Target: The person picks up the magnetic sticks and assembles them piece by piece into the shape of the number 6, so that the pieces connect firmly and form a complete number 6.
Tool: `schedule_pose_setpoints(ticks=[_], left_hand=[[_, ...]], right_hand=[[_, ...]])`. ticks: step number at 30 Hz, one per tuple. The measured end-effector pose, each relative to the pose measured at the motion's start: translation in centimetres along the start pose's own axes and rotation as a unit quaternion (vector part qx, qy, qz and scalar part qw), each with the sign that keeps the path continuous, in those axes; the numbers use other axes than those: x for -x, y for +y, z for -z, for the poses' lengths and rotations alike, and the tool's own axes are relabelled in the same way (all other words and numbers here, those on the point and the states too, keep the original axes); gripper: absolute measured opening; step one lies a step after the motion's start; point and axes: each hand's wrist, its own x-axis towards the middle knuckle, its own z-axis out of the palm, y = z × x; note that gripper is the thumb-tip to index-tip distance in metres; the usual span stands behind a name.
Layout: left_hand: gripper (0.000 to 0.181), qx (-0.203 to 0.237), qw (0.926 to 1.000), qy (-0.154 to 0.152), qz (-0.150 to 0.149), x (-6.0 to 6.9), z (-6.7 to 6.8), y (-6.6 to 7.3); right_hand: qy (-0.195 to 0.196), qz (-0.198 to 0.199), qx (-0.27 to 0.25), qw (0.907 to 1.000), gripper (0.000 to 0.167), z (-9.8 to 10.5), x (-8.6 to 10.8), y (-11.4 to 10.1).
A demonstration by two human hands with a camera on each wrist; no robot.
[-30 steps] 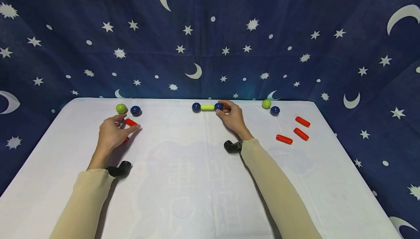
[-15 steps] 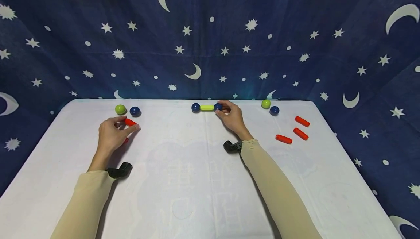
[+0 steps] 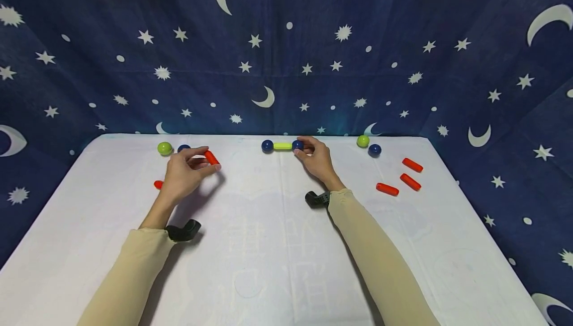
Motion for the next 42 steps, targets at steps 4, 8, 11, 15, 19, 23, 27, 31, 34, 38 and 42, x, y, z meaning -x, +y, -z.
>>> schedule_pose_setpoints(ticks=[4, 8, 11, 15, 19, 23, 27, 31, 34, 38, 42], left_hand=[[0.058, 0.038, 0.9980, -0.048, 0.012, -1.1, -2.7, 0.8], [0.057, 0.058, 0.9946, -0.082, 0.025, -2.2, -5.5, 1.5], [0.058, 0.071, 0.9919, -0.101, 0.030, -3.0, -7.2, 1.8], [0.057, 0.079, 0.9887, -0.126, 0.021, -3.8, -8.9, 2.2], [0.057, 0.064, 0.9869, -0.148, 0.007, -4.3, -10.0, 2.5], [0.057, 0.049, 0.9862, -0.158, 0.005, -4.7, -10.7, 2.6], [0.055, 0.045, 0.9874, -0.151, 0.015, -5.1, -11.2, 2.6], [0.050, 0.043, 0.9893, -0.138, 0.022, -5.2, -11.4, 2.6], [0.049, 0.040, 0.9908, -0.128, 0.020, -5.2, -11.5, 2.7], [0.050, 0.037, 0.9916, -0.122, 0.021, -5.1, -11.5, 2.6], [0.050, 0.042, 0.9921, -0.116, 0.020, -5.0, -11.6, 2.5]], right_hand=[[0.000, -0.002, 0.002, 1.0000, 0.041, 0.0, 0.0, 0.1], [0.003, 0.001, 0.002, 1.0000, 0.041, 0.0, 0.0, 0.1], [0.004, 0.003, 0.004, 1.0000, 0.041, 0.0, 0.0, 0.1], [0.005, 0.005, 0.005, 1.0000, 0.041, -0.1, 0.0, 0.2], [0.006, 0.011, 0.003, 0.9999, 0.041, -0.1, 0.0, 0.2], [0.003, 0.011, -0.001, 0.9999, 0.041, -0.1, 0.0, 0.3], [0.003, 0.011, -0.001, 0.9999, 0.041, -0.1, 0.0, 0.5], [0.004, 0.015, 0.002, 0.9999, 0.041, -0.1, -0.1, 0.4], [0.004, 0.015, 0.004, 0.9999, 0.041, -0.1, -0.1, 0.3], [0.004, 0.013, 0.004, 0.9999, 0.041, -0.1, -0.1, 0.2], [0.003, 0.015, 0.003, 0.9999, 0.042, -0.1, -0.1, 0.4]])
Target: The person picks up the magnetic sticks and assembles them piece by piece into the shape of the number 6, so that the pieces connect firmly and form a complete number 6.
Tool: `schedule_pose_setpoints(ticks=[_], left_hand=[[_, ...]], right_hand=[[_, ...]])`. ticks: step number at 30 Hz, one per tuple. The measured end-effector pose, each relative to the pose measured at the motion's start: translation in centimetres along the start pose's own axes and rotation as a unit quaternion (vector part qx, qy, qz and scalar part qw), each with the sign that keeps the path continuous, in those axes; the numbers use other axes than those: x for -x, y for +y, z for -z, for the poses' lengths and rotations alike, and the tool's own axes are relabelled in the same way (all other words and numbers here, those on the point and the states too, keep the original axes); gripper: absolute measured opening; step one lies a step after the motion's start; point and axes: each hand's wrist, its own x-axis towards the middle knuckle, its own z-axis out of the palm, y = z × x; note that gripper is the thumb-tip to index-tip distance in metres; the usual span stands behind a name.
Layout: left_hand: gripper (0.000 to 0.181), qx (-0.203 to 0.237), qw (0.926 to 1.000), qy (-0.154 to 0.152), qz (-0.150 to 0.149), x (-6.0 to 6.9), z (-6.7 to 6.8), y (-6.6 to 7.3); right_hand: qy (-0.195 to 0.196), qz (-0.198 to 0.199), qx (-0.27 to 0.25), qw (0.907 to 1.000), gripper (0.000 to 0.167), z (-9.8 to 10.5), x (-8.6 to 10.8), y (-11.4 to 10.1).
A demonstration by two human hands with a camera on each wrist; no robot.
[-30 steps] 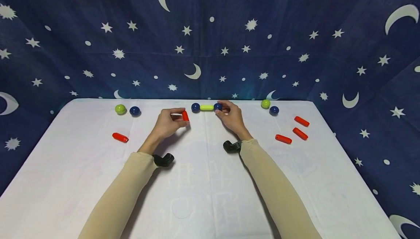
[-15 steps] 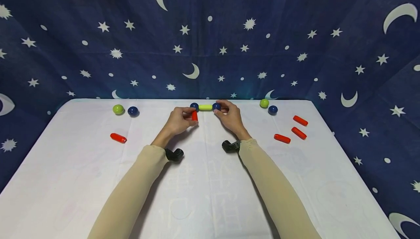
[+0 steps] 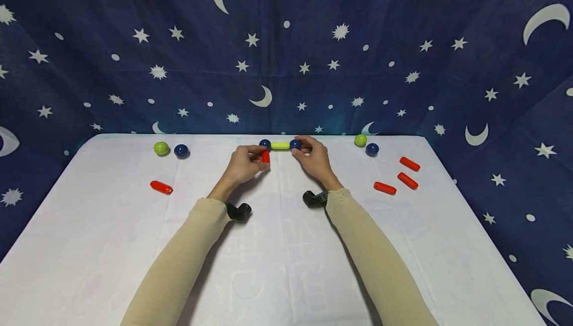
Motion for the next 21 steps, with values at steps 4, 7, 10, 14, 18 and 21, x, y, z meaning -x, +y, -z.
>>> schedule_pose_setpoints(ticks=[4, 7, 10, 14, 18, 21], left_hand=[[0.049, 0.005, 1.0000, 0.005, -0.007, 0.0, 0.0, -0.1], [0.049, 0.006, 0.9999, 0.009, -0.007, 0.3, 0.2, -0.1], [0.049, 0.003, 0.9998, 0.016, -0.008, 0.7, 0.7, -0.1], [0.050, 0.001, 0.9990, 0.039, -0.020, 1.2, 2.0, -0.5], [0.049, 0.001, 0.9957, 0.089, -0.026, 1.7, 3.8, -1.3], [0.048, 0.013, 0.9900, 0.138, -0.025, 2.2, 5.5, -1.9]], right_hand=[[-0.001, 0.000, 0.000, 1.0000, 0.042, 0.1, 0.1, 0.0], [-0.002, -0.001, -0.001, 1.0000, 0.042, 0.1, 0.1, -0.1], [-0.002, 0.000, -0.002, 1.0000, 0.042, 0.1, 0.1, -0.1], [0.000, 0.001, 0.002, 1.0000, 0.042, 0.1, 0.1, -0.1], [0.002, -0.002, 0.004, 1.0000, 0.041, 0.1, 0.1, -0.1], [0.003, -0.003, 0.001, 1.0000, 0.041, 0.0, 0.1, -0.2]])
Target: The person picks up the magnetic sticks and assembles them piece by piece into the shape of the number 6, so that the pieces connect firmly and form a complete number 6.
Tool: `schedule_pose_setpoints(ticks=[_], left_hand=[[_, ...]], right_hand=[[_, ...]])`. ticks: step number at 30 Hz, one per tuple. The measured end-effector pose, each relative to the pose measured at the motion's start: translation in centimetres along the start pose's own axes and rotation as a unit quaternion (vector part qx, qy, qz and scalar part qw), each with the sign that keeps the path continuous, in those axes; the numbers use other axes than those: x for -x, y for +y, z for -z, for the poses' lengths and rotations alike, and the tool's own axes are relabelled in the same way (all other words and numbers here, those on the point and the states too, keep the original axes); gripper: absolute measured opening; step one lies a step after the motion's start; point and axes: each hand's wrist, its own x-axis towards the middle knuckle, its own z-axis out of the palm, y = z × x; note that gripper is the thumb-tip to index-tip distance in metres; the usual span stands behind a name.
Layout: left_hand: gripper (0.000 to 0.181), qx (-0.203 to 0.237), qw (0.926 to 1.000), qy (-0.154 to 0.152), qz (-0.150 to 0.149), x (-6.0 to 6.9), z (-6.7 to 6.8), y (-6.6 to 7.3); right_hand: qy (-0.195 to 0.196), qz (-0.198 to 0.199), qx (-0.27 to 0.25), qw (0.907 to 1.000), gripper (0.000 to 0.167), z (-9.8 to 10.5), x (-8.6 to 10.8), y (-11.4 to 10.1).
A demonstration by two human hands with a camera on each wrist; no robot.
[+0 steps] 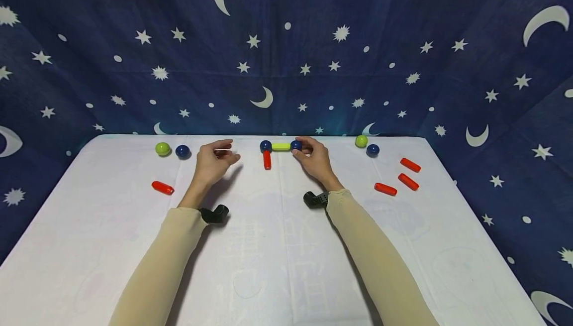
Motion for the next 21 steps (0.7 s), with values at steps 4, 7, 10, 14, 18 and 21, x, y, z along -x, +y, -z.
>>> schedule_pose_setpoints(ticks=[4, 7, 10, 14, 18, 21], left_hand=[[0.046, 0.008, 0.9975, 0.070, -0.003, 0.2, 2.4, -0.6], [0.045, -0.011, 0.9926, 0.121, -0.003, 0.4, 4.0, -1.2], [0.044, -0.041, 0.9852, 0.166, -0.001, 0.3, 5.4, -1.7], [0.043, -0.081, 0.9759, 0.203, 0.007, 0.3, 6.3, -2.5], [0.043, -0.116, 0.9726, 0.200, 0.023, 0.4, 6.5, -3.1], [0.045, -0.128, 0.9725, 0.192, 0.033, 0.4, 6.6, -3.5]], right_hand=[[0.002, 0.000, -0.004, 1.0000, 0.041, 0.0, 0.1, -0.1], [0.001, 0.003, -0.004, 1.0000, 0.041, -0.1, 0.0, -0.1], [-0.001, 0.005, -0.005, 1.0000, 0.041, -0.1, 0.1, -0.1], [0.001, 0.007, -0.004, 1.0000, 0.041, 0.0, 0.1, 0.0], [0.003, 0.012, -0.004, 0.9999, 0.041, 0.0, 0.1, 0.0], [0.003, 0.015, -0.005, 0.9999, 0.041, 0.0, 0.1, 0.0]])
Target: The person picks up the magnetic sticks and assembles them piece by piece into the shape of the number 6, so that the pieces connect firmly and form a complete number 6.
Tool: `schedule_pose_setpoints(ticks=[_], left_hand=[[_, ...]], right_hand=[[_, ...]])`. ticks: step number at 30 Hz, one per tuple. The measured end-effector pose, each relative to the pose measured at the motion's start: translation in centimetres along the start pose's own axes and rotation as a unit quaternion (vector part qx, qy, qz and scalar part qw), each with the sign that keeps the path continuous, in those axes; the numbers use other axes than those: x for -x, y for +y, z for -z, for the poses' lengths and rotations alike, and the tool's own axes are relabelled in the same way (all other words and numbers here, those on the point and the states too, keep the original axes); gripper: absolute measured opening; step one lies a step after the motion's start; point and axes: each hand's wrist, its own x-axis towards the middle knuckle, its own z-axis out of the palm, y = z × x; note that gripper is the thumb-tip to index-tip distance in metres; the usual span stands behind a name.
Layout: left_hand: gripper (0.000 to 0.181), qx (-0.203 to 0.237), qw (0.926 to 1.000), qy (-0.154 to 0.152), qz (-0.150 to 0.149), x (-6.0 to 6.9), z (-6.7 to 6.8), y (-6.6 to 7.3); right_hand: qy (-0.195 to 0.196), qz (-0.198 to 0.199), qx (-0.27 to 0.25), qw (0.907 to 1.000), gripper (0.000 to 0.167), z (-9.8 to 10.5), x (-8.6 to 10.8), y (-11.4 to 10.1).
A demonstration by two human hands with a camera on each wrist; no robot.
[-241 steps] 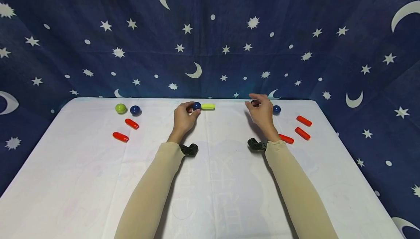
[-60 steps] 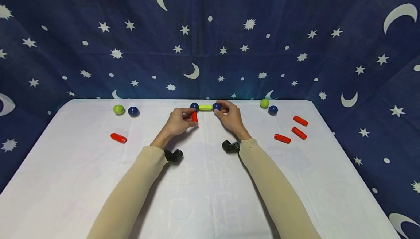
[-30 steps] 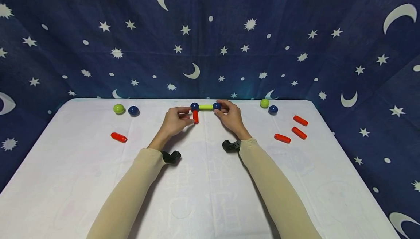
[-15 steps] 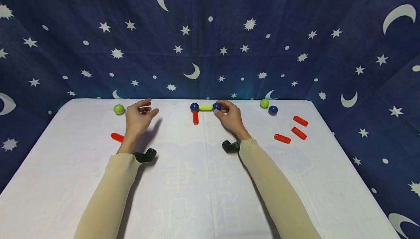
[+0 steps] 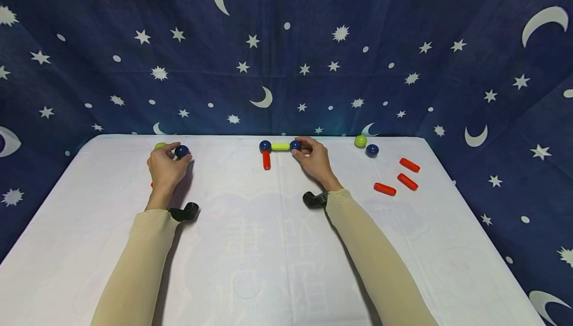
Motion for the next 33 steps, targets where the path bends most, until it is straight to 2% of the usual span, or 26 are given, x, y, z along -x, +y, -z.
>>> schedule_pose_setpoints(ticks=[6, 13, 15, 19, 21, 27, 33], left_hand=[[0.045, -0.008, 0.9999, -0.009, 0.006, -0.2, -0.3, -0.4], [0.045, -0.013, 0.9990, -0.036, 0.023, 0.0, -0.4, 0.3], [0.044, -0.005, 0.9989, -0.043, 0.016, 0.2, -0.5, 0.7], [0.041, 0.023, 0.9974, -0.065, -0.019, 0.6, -1.0, 1.5], [0.039, 0.043, 0.9949, -0.085, -0.035, 0.9, -1.4, 1.9], [0.038, 0.066, 0.9842, -0.154, -0.059, 2.1, -3.3, 3.3], [0.038, 0.085, 0.9652, -0.229, -0.093, 3.6, -5.2, 4.6]], right_hand=[[0.000, 0.000, 0.002, 1.0000, 0.040, 0.0, -0.1, 0.0], [0.000, -0.002, 0.005, 1.0000, 0.040, 0.0, -0.1, -0.1], [0.000, -0.002, 0.005, 1.0000, 0.040, 0.0, 0.0, -0.1], [0.000, -0.002, 0.005, 1.0000, 0.040, 0.1, 0.0, -0.1], [0.000, -0.001, 0.004, 1.0000, 0.040, 0.0, 0.0, -0.1], [0.002, 0.002, 0.002, 1.0000, 0.041, 0.0, 0.0, 0.1], [0.008, 0.007, 0.005, 0.9999, 0.040, -0.1, 0.0, 0.2]])
